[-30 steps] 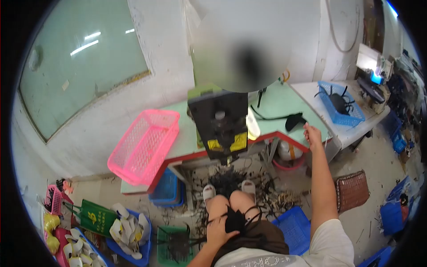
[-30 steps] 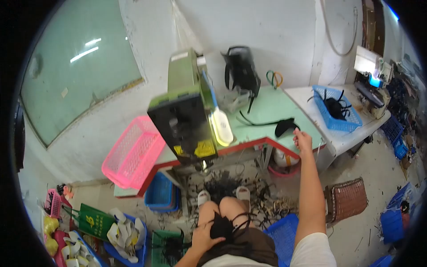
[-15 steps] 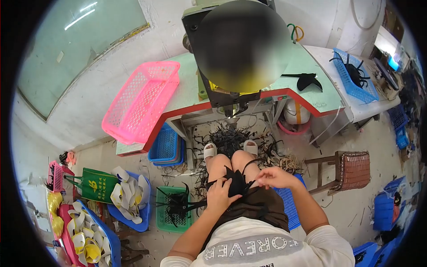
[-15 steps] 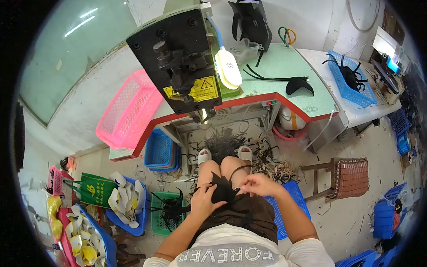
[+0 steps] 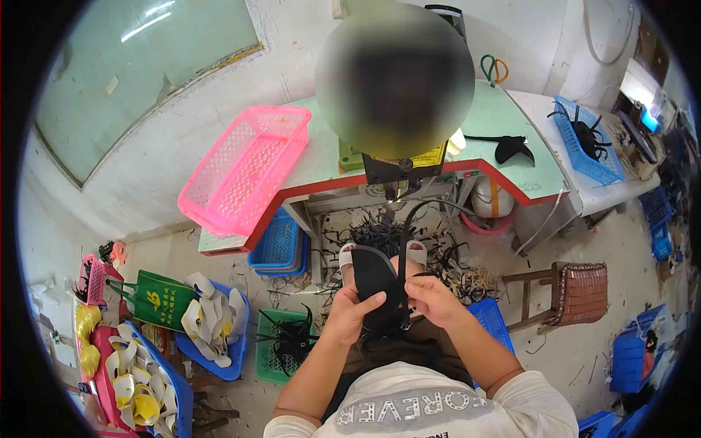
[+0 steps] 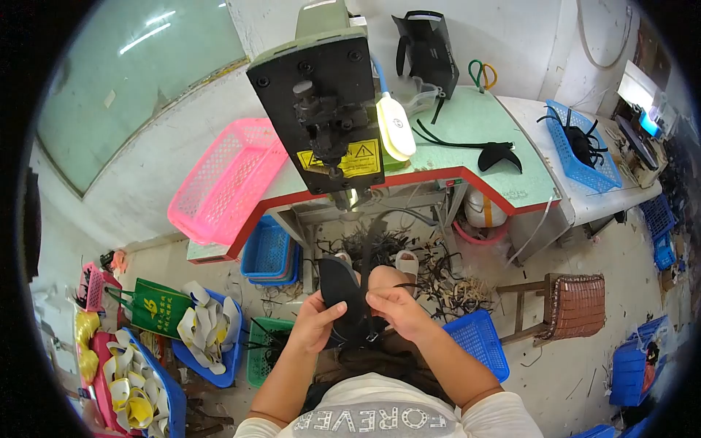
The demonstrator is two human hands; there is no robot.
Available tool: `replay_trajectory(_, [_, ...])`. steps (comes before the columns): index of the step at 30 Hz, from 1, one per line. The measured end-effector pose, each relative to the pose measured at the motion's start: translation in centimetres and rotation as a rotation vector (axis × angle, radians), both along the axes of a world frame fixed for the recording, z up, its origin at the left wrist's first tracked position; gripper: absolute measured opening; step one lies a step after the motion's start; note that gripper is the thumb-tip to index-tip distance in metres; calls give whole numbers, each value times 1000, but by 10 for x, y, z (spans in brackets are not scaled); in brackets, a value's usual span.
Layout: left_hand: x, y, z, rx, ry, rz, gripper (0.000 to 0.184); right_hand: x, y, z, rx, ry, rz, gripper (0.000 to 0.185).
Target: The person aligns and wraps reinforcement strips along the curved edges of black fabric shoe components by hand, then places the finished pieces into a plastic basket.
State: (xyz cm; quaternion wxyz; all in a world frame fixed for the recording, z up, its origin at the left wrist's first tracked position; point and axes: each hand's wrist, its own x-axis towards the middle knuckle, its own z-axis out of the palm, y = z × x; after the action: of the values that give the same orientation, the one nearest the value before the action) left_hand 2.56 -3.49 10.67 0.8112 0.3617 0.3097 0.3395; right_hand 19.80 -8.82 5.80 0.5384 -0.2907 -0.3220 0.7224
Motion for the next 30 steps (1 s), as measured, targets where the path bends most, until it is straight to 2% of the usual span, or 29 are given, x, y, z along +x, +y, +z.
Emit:
replay_trajectory(2, [11,1,-5,-40,-64,-16,27,0,2,14,-104,196,-35,23])
replay_trajectory(3, [17,1,-12,-10,-67,-19,29,0,1,15,-101,190,-45,23])
replay_trajectory(5, [30,0,-17,23,-83,-29,30,1,-3,16,-168,96,-239,20])
replay_trajectory(7, [42,-6,-10,45,33,-19,35,7,-6,11,-148,62,-319,17])
replay_trajectory(9, [52,-1,-30,78,72,-17,37,17,-12,7,19,-531,-424,15])
replay_trajectory(10, [56,2,-42,113,122,-8,40,15,-14,27,86,-682,-511,16])
replay_trajectory(11, [60,3,-51,148,174,3,42,20,-16,32,86,-686,-511,16])
replay_trajectory(12, [65,-6,-23,131,115,33,40,26,-20,34,281,-920,-510,18])
replay_trajectory(13, [67,-4,-22,128,115,33,40,31,-22,39,479,-1149,-499,19])
replay_trajectory(15, [67,-1,-23,-13,23,17,32,37,-24,53,512,-1202,-479,18])
replay_trajectory(16, [65,1,-24,-66,51,-6,22,41,-23,56,534,-1168,-467,17])
replay_trajectory(19, [58,2,-15,-116,-26,28,14,49,-24,63,529,-1104,-440,17])
replay_trajectory(22, [53,4,-7,-26,-124,-6,12,57,-23,54,241,-502,-386,21])
replay_trajectory(23, [53,3,1,-18,-127,-1,12,55,-22,51,251,-502,-382,21])
replay_trajectory(25, [58,0,25,-35,-145,73,10,51,-17,40,226,-58,-391,25])
replay_trajectory(29, [65,9,36,114,-132,62,12,47,-8,23,204,56,-476,30])
replay_trajectory(30, [71,9,43,114,-101,97,13,44,-6,27,164,106,-533,26])
